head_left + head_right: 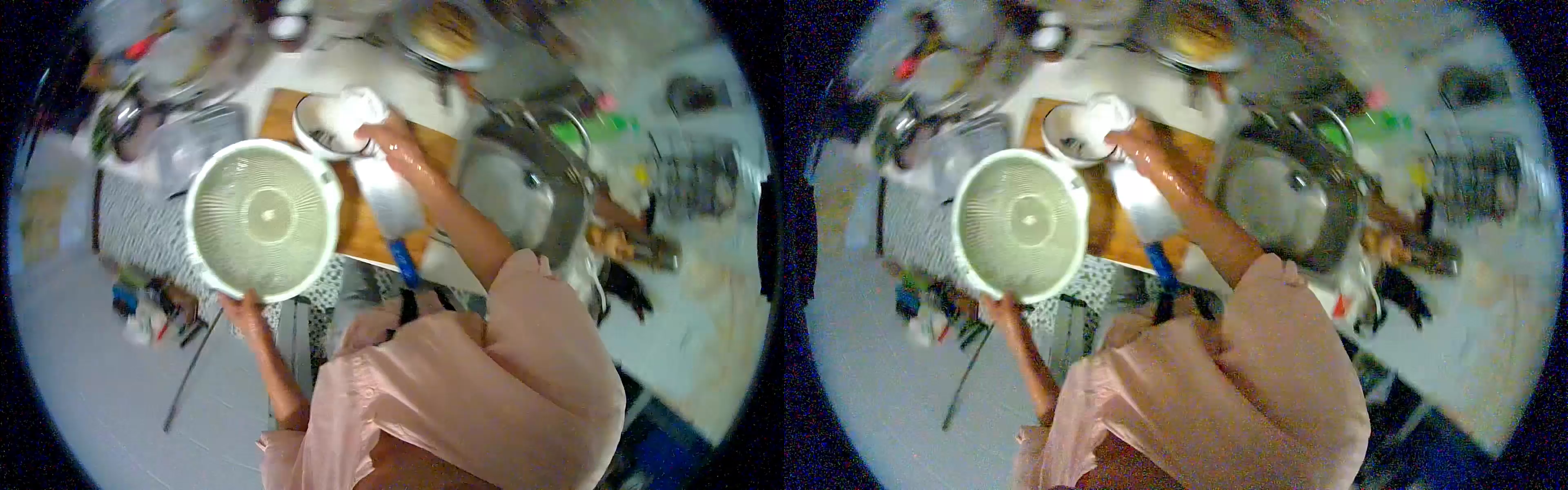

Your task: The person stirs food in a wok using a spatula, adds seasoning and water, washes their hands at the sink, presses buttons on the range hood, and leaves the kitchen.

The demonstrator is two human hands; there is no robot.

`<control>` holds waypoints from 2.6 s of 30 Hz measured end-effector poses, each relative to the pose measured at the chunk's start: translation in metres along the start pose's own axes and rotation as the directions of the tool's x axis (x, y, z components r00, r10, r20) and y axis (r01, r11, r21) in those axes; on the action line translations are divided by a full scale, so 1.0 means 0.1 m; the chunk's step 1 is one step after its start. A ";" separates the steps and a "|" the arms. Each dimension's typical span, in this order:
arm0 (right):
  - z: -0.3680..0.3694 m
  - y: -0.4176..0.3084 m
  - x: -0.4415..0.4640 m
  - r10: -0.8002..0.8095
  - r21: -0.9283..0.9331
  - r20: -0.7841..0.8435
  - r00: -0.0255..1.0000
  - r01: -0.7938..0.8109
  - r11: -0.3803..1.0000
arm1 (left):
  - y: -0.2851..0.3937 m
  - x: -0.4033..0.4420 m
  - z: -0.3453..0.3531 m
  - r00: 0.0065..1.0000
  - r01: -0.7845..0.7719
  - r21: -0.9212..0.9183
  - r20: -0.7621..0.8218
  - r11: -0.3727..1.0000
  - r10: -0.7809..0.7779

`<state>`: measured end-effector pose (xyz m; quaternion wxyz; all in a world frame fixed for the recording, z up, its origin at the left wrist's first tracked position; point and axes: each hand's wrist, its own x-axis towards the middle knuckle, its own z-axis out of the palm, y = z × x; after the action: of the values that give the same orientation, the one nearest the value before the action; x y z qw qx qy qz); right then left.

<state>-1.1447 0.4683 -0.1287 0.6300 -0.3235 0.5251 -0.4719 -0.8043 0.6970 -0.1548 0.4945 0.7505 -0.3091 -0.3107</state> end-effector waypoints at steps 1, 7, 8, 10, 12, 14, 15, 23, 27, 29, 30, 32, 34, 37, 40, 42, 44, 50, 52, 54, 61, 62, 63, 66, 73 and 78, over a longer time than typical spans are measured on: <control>-0.27 -0.07 -0.35 -0.001 0.051 0.061 0.998 -0.002 0.999 | 0.47 -0.02 0.13 0.986 0.133 -0.045 0.106 0.990 -0.128; -2.60 0.20 -2.01 0.118 -0.210 -0.243 0.963 -0.171 0.963 | 0.54 -0.15 0.39 0.958 0.243 -0.216 0.205 0.946 -0.200; -3.01 0.44 -2.04 0.186 -0.194 -0.318 0.929 -0.256 0.947 | 0.31 0.13 0.58 0.950 0.150 -0.088 0.289 0.985 -0.119; -3.71 0.92 -2.11 0.286 -0.164 -0.441 0.850 -0.390 0.906 | 0.65 -0.02 0.85 0.924 0.226 -0.170 0.348 0.959 -0.156; -4.12 1.35 -2.00 0.260 -0.262 -0.515 0.816 -0.439 0.859 | 0.68 -0.14 0.99 0.922 0.202 -0.185 0.368 0.962 -0.122; -4.39 1.79 -1.73 0.142 -0.492 -0.568 0.810 -0.473 0.730 | 0.67 -0.30 1.07 0.930 0.206 -0.172 0.342 0.963 -0.138; -4.48 1.99 -1.57 0.074 -0.604 -0.582 0.810 -0.492 0.627 | 0.68 -0.43 1.11 0.938 0.223 -0.145 0.300 0.964 -0.172; -4.13 2.80 -1.10 -0.368 -0.553 -0.829 0.420 -0.523 0.649 | 0.83 -1.71 1.39 0.781 0.315 0.119 0.531 0.942 -0.328; -3.99 2.68 -1.29 -0.031 -0.362 -0.901 0.433 -0.709 0.605 | 0.78 -1.86 1.39 0.792 0.342 0.066 0.517 0.937 -0.325; -4.16 2.75 -1.16 0.107 -0.318 -0.807 0.581 -0.580 0.751 | 0.70 -1.88 1.35 0.826 0.339 0.051 0.463 0.940 -0.322; -4.28 2.81 -1.04 0.083 -0.405 -0.761 0.643 -0.571 0.714 | 0.65 -1.88 1.31 0.822 0.330 0.064 0.471 0.942 -0.320; -4.57 2.75 -0.91 0.029 -0.703 -0.620 0.784 -0.572 0.423 | 0.66 -1.90 1.14 0.820 0.341 0.051 0.471 0.939 -0.323; -4.79 2.60 -0.91 0.003 -0.855 -0.489 0.872 -0.480 0.196 | 0.61 -1.87 0.94 0.828 0.394 0.019 0.426 0.919 -0.364; -4.84 2.50 -1.24 -0.170 -0.749 -0.489 0.855 -0.312 0.584 | 0.43 -1.84 0.58 0.855 0.391 -0.053 0.390 0.919 -0.341; -4.51 1.91 -1.78 -0.373 -0.888 -0.136 0.918 0.054 0.457 | 0.03 -1.71 0.28 0.843 0.456 -0.059 0.348 0.888 -0.410; -3.94 1.17 -2.16 -0.119 -0.569 -0.215 0.969 -0.025 0.822 | -0.11 -1.69 0.13 0.822 0.513 -0.037 0.312 0.858 -0.477; -3.71 0.95 -2.40 0.165 -0.093 -0.246 0.955 -0.193 0.977 | -0.23 -1.64 -0.02 0.824 0.518 -0.062 0.304 0.853 -0.478; -3.53 1.04 -2.57 0.185 0.627 -0.293 0.938 0.042 0.778 | -0.59 -1.20 -0.63 0.785 0.583 -0.116 0.333 0.804 -0.522; -3.75 1.12 -2.48 0.124 0.568 -0.425 0.897 0.157 0.808 | -0.74 -1.03 -0.91 0.816 0.545 -0.153 0.321 0.824 -0.480; -4.27 1.29 -2.62 0.032 0.493 -0.537 0.843 0.283 0.823 | -0.80 -0.91 -1.18 0.822 0.539 -0.146 0.303 0.829 -0.481; -3.75 0.08 -2.87 -0.152 0.003 -0.743 0.652 0.230 0.973 | -1.27 -0.46 -1.81 0.811 0.539 -0.115 0.338 0.834 -0.478; -3.87 -0.03 -2.76 -0.317 -0.139 -0.742 0.591 0.327 0.935 | -1.25 -0.45 -1.80 0.817 0.539 -0.125 0.319 0.833 -0.481; -3.38 -0.40 -2.78 -0.368 -0.071 -0.723 0.585 0.467 0.882 | -1.21 -0.47 -1.81 0.823 0.541 -0.137 0.290 0.830 -0.488; -3.26 -0.83 -2.73 -0.408 -0.229 -0.763 0.501 0.380 0.896 | -1.35 -0.48 -1.85 0.846 0.492 -0.180 0.331 0.852 -0.419; -3.20 -1.15 -2.73 -0.329 -0.086 -0.739 0.589 0.402 0.912 | -1.79 -0.33 -1.91 0.741 0.648 -0.389 0.519 0.655 -0.425; -3.09 -1.22 -2.81 -0.240 0.175 -0.469 0.850 0.356 0.918 | -1.54 -0.29 -1.66 0.796 0.548 -0.279 0.462 0.789 -0.390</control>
<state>-1.4756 0.7164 0.0077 0.4503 -0.2034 0.5311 -0.6884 -0.6697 0.8606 -0.2416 0.4721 0.6118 -0.1287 -0.6215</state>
